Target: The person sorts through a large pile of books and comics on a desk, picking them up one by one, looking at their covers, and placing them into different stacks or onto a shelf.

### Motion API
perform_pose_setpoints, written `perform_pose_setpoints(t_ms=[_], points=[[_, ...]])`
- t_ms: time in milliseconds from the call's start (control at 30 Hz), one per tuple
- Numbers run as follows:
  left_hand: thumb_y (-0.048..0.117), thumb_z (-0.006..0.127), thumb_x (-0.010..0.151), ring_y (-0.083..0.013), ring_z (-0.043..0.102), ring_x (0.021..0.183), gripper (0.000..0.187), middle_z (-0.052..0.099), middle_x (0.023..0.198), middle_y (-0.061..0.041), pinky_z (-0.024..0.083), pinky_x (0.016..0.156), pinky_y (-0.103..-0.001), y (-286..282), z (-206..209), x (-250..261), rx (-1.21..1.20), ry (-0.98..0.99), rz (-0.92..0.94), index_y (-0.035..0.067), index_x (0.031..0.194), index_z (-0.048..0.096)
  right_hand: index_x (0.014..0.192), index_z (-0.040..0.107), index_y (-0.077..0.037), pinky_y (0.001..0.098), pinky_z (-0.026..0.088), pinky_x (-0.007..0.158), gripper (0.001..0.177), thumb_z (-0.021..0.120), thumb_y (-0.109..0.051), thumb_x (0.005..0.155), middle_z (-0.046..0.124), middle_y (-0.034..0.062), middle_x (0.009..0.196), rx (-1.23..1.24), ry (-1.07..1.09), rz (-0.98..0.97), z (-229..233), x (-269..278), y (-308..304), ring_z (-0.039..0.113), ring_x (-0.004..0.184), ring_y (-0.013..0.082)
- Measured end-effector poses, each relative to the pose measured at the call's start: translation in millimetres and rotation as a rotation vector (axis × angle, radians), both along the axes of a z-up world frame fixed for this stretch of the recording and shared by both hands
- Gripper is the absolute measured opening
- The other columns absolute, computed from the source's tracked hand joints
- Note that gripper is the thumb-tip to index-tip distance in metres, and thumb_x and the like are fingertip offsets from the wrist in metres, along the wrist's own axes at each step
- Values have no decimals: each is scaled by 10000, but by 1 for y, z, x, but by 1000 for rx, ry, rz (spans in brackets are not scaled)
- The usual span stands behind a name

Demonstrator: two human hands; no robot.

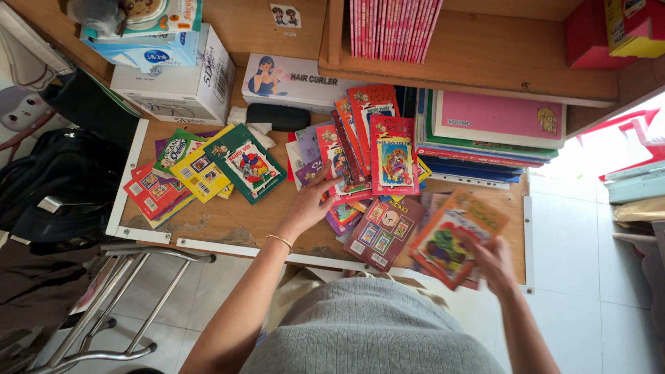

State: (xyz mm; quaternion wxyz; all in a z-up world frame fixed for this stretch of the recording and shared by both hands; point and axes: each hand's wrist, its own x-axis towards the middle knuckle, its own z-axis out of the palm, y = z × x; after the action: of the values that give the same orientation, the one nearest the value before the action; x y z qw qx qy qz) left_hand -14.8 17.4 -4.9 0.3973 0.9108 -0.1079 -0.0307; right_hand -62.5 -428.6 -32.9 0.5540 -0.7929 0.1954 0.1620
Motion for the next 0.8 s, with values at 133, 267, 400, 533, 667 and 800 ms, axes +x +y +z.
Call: perform_pose_setpoints(t_ms=[133, 267, 400, 533, 667, 800], points=[[164, 720, 934, -321, 519, 1395, 382, 379, 1635, -138, 473, 1112, -388, -8, 13, -1, -51, -47, 4, 134, 1309, 652, 1107, 720, 78, 295, 585, 586, 411, 748, -298, 942, 761, 138, 945, 143, -165, -45, 56, -11, -20, 714, 749, 168], [294, 607, 1011, -242, 707, 1165, 376, 610, 1494, -85, 583, 997, -330, -56, 49, -23, -327, 230, 184, 180, 1368, 639, 1303, 587, 53, 384, 625, 661, 454, 607, -345, 1087, 728, 169, 1087, 526, -144, -177, 75, 1, -9, 741, 819, 215], [340, 536, 1085, -197, 635, 1261, 419, 610, 1452, -86, 520, 1020, -335, -88, 95, -34, -861, 315, -176, 124, 1445, 547, 1479, 530, -42, 426, 603, 892, 539, 459, -450, 1135, 697, 139, 1295, 1143, -132, -94, 52, 26, 52, 733, 1051, 244], [370, 619, 1053, -152, 694, 1006, 486, 718, 1150, -109, 572, 884, -301, -93, 143, -49, -846, 224, -129, 27, 1397, 595, 1468, 543, -49, 451, 562, 969, 606, 433, -522, 1105, 677, 149, 1325, 1157, -25, -51, 43, 45, 116, 692, 1117, 269], [377, 645, 1025, -116, 696, 923, 475, 756, 1042, -90, 582, 792, -297, -75, 167, -52, -714, 172, -10, 30, 1350, 640, 1453, 544, -60, 459, 551, 991, 651, 422, -576, 1076, 671, 161, 1318, 1288, 51, 53, 39, 54, 156, 684, 1140, 289], [334, 661, 996, -124, 710, 921, 464, 735, 1068, -94, 595, 793, -301, -66, 170, -56, -785, 171, 54, 39, 1350, 609, 1468, 531, -78, 474, 543, 1011, 616, 445, -554, 1087, 662, 155, 1341, 1403, 128, 80, 39, 60, 173, 672, 1167, 288]])
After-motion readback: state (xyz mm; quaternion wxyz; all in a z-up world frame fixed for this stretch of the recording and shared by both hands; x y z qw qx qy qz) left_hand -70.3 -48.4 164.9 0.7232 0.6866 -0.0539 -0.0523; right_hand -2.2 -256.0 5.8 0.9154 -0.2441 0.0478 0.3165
